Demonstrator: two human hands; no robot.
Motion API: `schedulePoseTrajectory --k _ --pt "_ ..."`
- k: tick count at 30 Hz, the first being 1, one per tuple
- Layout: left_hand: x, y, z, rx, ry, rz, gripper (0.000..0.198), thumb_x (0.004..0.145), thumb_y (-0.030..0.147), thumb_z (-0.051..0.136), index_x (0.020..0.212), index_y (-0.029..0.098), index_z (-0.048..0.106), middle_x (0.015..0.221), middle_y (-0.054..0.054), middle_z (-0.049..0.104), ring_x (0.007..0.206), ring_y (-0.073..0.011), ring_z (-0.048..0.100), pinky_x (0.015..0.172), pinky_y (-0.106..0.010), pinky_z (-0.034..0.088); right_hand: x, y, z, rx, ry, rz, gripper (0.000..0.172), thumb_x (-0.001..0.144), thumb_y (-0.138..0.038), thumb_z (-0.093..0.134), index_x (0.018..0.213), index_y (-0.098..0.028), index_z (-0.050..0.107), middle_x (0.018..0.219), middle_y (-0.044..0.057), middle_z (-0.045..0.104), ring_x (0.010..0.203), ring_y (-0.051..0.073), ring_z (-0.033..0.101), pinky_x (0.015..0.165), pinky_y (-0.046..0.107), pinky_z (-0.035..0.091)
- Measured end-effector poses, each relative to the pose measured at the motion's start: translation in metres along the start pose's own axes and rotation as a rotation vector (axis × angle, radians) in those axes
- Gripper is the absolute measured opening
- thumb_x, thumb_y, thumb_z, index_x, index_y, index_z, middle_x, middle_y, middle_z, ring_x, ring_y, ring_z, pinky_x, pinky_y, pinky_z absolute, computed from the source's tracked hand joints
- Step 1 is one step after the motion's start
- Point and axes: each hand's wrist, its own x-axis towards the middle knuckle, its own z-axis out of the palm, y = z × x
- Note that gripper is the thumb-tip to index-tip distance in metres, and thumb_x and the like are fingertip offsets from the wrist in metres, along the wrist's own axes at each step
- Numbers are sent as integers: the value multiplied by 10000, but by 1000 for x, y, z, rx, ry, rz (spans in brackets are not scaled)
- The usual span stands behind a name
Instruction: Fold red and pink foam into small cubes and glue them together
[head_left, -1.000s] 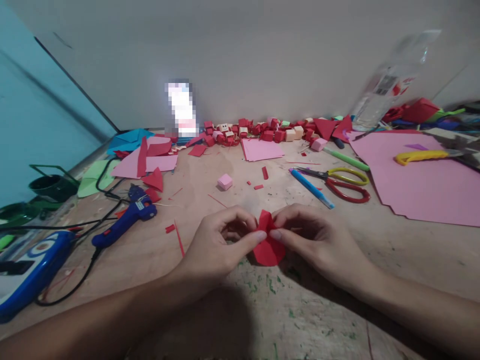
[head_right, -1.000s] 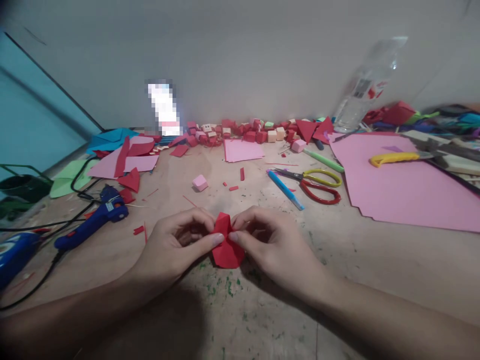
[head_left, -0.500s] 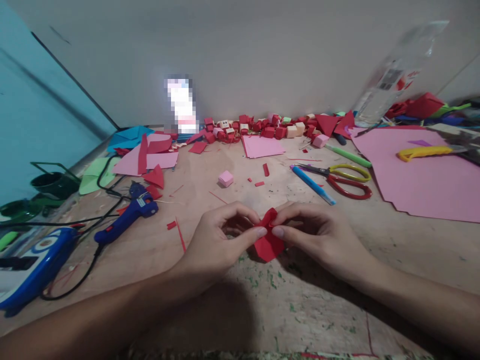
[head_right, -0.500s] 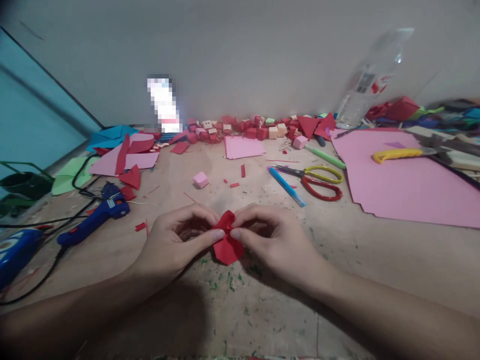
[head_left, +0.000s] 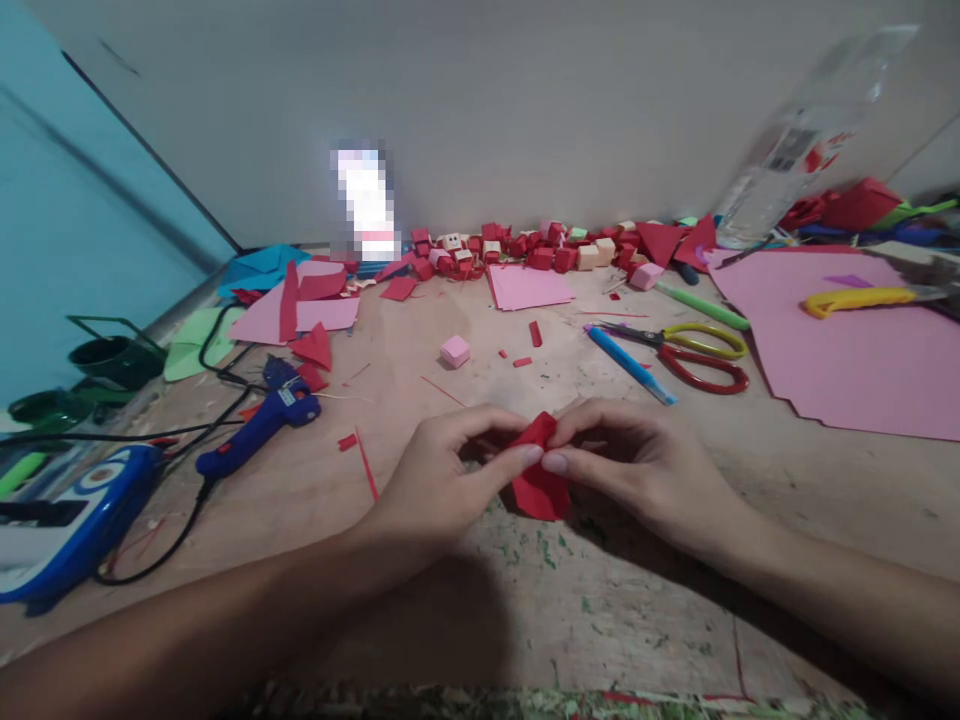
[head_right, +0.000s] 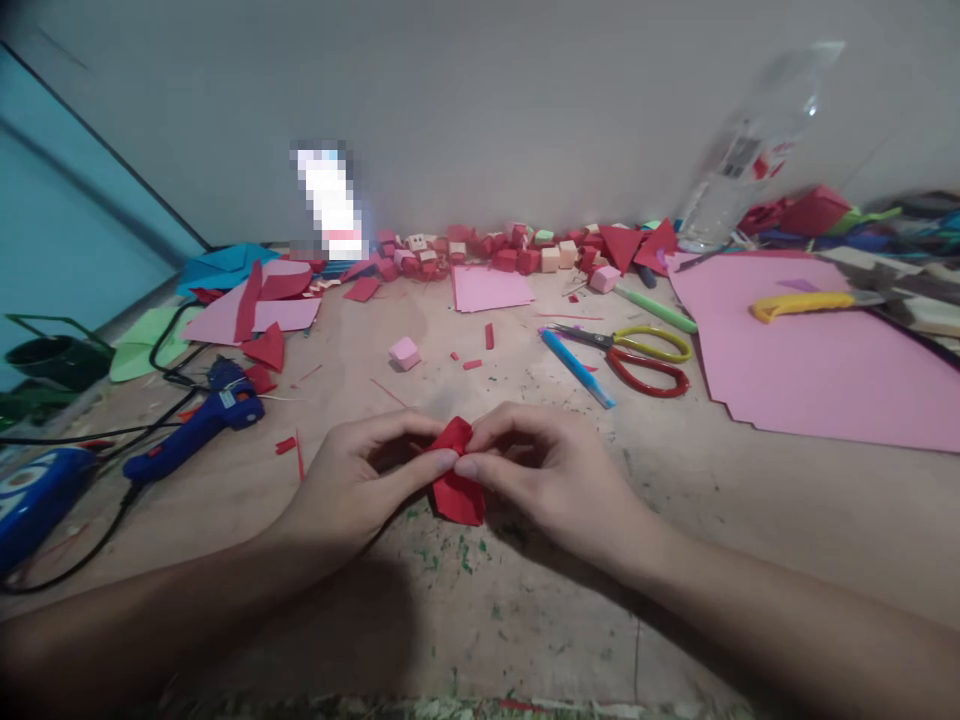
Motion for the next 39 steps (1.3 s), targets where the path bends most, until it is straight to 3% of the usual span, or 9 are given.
schedulePoseTrajectory --k 3,6,12,15,21,39 --pt "-1 -1 0 61 13 38 120 901 169 696 946 193 804 879 1 795 796 -156 704 723 -243 525 -1 1 0 -16 -22 -13 86 819 -259 810 787 -211 747 799 17 746 719 147 671 664 244 550" --pt "-2 -3 -1 93 52 58 103 906 176 697 934 178 796 860 -2 783 778 -152 696 720 -243 527 -1 -1 -1 27 -19 24 100 816 -262 815 824 -207 732 768 1 731 650 120 642 599 218 529" --pt "0 -3 -3 50 82 68 92 906 165 693 926 176 781 857 6 774 776 -133 695 721 -220 535 3 -5 -5 182 -106 98 225 790 -191 841 988 -212 736 863 7 772 695 116 686 623 205 557" --pt "1 -3 -3 30 73 62 70 900 169 697 905 175 767 840 12 767 765 -126 697 715 -212 539 4 -5 -6 212 -143 151 140 801 -210 838 917 -194 762 763 -2 743 604 100 646 551 194 530" --pt "-1 -3 -1 23 34 87 79 907 153 684 921 182 755 860 18 766 789 -120 711 731 -198 551 4 -5 -5 260 -70 210 126 762 -239 866 792 -178 760 610 -20 685 523 84 590 482 171 468" --pt "0 1 -3 76 9 128 112 879 122 698 804 180 759 811 6 755 746 -126 690 693 -193 540 5 -7 -4 270 -66 287 283 661 -297 935 781 -157 720 574 -10 666 475 94 533 443 197 399"
